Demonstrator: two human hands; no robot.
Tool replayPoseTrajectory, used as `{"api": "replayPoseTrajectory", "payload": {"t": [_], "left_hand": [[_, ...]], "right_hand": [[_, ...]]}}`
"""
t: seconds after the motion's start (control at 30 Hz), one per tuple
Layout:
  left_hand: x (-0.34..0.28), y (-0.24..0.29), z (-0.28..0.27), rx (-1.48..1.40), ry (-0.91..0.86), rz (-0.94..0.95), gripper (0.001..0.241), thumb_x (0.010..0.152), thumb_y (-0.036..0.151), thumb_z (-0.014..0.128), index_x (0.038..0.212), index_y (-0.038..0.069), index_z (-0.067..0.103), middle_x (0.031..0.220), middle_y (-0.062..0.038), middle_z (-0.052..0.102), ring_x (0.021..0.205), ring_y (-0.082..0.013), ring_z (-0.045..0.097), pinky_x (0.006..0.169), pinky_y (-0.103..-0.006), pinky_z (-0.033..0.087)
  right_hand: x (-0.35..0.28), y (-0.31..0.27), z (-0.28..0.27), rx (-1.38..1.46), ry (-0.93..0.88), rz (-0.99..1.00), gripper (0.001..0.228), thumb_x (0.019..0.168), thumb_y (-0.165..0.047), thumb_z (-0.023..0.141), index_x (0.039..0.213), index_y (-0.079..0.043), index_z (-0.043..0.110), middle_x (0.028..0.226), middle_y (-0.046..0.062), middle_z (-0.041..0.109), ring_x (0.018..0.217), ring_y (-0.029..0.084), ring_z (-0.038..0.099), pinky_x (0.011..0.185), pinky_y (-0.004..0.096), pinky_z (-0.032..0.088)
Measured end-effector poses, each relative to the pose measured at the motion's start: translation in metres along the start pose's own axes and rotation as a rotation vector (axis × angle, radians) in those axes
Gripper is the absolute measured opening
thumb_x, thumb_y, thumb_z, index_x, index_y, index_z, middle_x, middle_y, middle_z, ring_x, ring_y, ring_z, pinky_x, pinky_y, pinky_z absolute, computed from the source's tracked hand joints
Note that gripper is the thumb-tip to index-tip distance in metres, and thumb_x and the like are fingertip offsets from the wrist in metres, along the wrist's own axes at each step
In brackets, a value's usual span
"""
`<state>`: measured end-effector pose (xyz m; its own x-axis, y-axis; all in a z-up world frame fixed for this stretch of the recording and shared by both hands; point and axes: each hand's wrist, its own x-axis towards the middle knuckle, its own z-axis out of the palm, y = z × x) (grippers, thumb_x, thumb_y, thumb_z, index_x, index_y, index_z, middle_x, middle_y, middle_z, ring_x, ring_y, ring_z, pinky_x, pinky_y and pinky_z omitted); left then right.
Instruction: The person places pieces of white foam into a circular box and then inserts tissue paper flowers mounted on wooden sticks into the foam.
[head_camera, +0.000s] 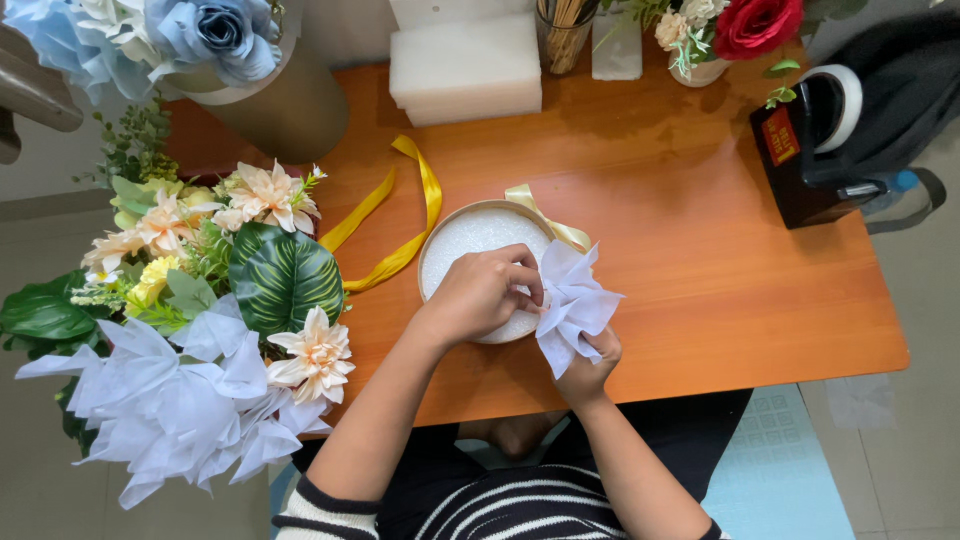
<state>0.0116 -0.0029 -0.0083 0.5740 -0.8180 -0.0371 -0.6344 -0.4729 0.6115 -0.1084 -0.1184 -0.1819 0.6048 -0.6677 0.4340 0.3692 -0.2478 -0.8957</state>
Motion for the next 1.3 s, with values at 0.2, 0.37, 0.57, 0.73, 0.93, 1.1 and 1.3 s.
{"api": "replayPoseTrajectory", "payload": {"t": [0.2,0.37,0.57,0.73,0.93,1.1,1.3], "left_hand": [[-0.007,0.017,-0.013,-0.074,0.008,-0.008,0.007,0.071,0.025,0.072,0.068,0.024,0.065,0.087,0.007,0.063,0.07,-0.0169,0.062,0.063,-0.0323,0.051],[-0.006,0.014,-0.006,-0.023,0.039,0.007,0.009,0.073,0.024,0.071,0.066,0.024,0.064,0.082,0.009,0.063,0.067,-0.0162,0.062,0.061,-0.0316,0.051],[-0.002,0.009,-0.006,-0.008,0.025,0.011,0.012,0.075,0.021,0.07,0.066,0.024,0.063,0.082,0.008,0.06,0.065,-0.019,0.063,0.06,-0.0332,0.052],[0.004,0.003,-0.008,-0.028,0.0,0.014,0.012,0.074,0.019,0.07,0.065,0.023,0.063,0.08,0.007,0.06,0.064,-0.0207,0.064,0.059,-0.034,0.052],[0.005,-0.003,-0.009,-0.094,-0.061,-0.031,0.006,0.072,0.02,0.071,0.07,0.021,0.066,0.085,0.004,0.06,0.063,-0.0218,0.062,0.06,-0.0372,0.051],[0.001,0.005,-0.011,-0.148,-0.033,-0.037,0.005,0.071,0.025,0.072,0.07,0.023,0.067,0.087,0.005,0.06,0.065,-0.0199,0.059,0.061,-0.0358,0.051],[0.003,0.009,-0.012,-0.118,-0.013,-0.03,0.007,0.072,0.025,0.072,0.069,0.023,0.066,0.081,0.006,0.06,0.073,-0.0205,0.062,0.066,-0.0344,0.051]], "right_hand": [[0.039,-0.105,0.02,0.091,-0.044,0.089,0.013,0.064,0.008,0.077,0.07,0.0,0.068,0.058,0.009,0.062,0.062,0.01,0.058,0.051,0.03,0.048],[0.022,-0.07,0.007,-0.055,0.007,-0.117,0.012,0.067,0.001,0.077,0.067,0.002,0.064,0.057,0.009,0.053,0.058,0.016,0.058,0.05,0.031,0.046],[0.024,-0.056,0.011,-0.06,0.012,-0.22,0.012,0.068,-0.001,0.077,0.069,0.001,0.065,0.064,0.012,0.054,0.061,0.022,0.061,0.054,0.033,0.047],[0.023,-0.047,0.012,-0.04,-0.011,-0.164,0.012,0.067,-0.001,0.076,0.07,0.002,0.065,0.065,0.013,0.056,0.061,0.023,0.061,0.056,0.036,0.049],[0.019,-0.041,0.012,0.03,-0.016,-0.061,0.012,0.066,0.001,0.076,0.07,0.003,0.065,0.067,0.012,0.056,0.065,0.021,0.062,0.058,0.034,0.049],[0.012,-0.037,0.002,0.09,-0.049,0.074,0.016,0.065,-0.001,0.078,0.073,0.004,0.065,0.065,0.009,0.057,0.072,0.016,0.061,0.059,0.032,0.052],[0.013,-0.036,-0.001,0.02,-0.048,-0.025,0.014,0.067,-0.001,0.077,0.071,0.003,0.063,0.066,0.014,0.057,0.065,0.024,0.064,0.056,0.035,0.05]]}}
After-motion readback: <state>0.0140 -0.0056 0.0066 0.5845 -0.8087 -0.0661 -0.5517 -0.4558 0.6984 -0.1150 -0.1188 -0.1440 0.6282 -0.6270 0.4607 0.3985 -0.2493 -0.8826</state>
